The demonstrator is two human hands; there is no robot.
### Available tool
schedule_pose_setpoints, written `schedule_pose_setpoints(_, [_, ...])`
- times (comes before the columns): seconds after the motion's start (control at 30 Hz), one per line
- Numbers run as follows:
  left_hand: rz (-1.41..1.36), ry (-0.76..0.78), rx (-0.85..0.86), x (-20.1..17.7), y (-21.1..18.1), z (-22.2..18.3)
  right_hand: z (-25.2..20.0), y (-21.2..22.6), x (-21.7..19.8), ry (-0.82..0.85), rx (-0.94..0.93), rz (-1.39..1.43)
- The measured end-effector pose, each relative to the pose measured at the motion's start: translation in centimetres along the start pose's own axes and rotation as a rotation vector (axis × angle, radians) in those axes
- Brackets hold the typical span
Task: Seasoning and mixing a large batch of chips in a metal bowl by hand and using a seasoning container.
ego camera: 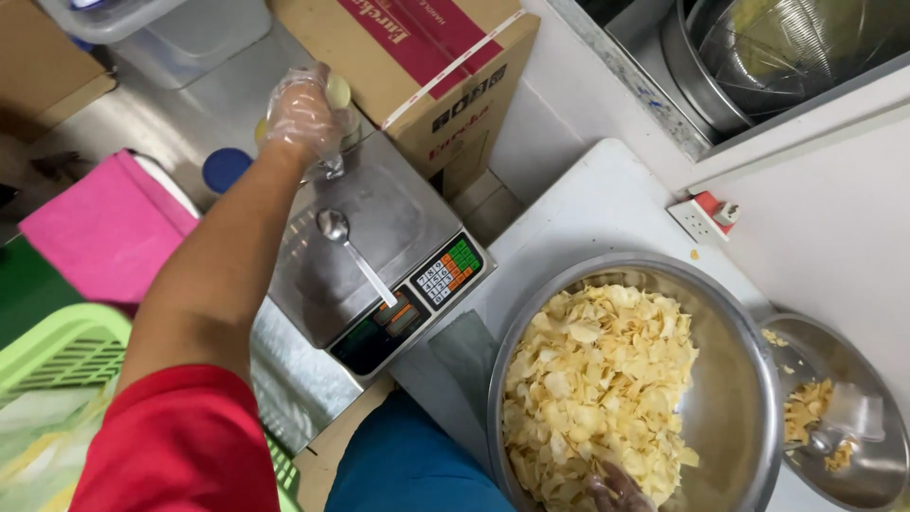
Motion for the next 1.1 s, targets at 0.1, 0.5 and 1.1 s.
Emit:
schedule_pose_setpoints(0.1, [0.231,0.139,0.051,2.4,-0.4,3.3,-2.9,-0.5,-1.4,-0.238,0.274,0.578])
schedule_pose_setpoints(0.5, [0.925,0.564,0.251,3.8,-4.0,1.5,-6.0,7.0,-5.1,-0.156,0.358,0.297])
schedule_pose_setpoints(1.1, [-0.078,0.282,1.152,-10.9,-33.8,-25.9,-1.4,30.5,-10.6,0.309,-0.407,1.417])
Point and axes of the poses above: each hand's wrist, its own z-axis towards the middle knuckle, its own x-axis out of the palm, y = z × x, the point moved 10 cm from there along z, towards the middle knuckle, and after that the axes turned 2 degrees about -y, right-handed, at the moved point
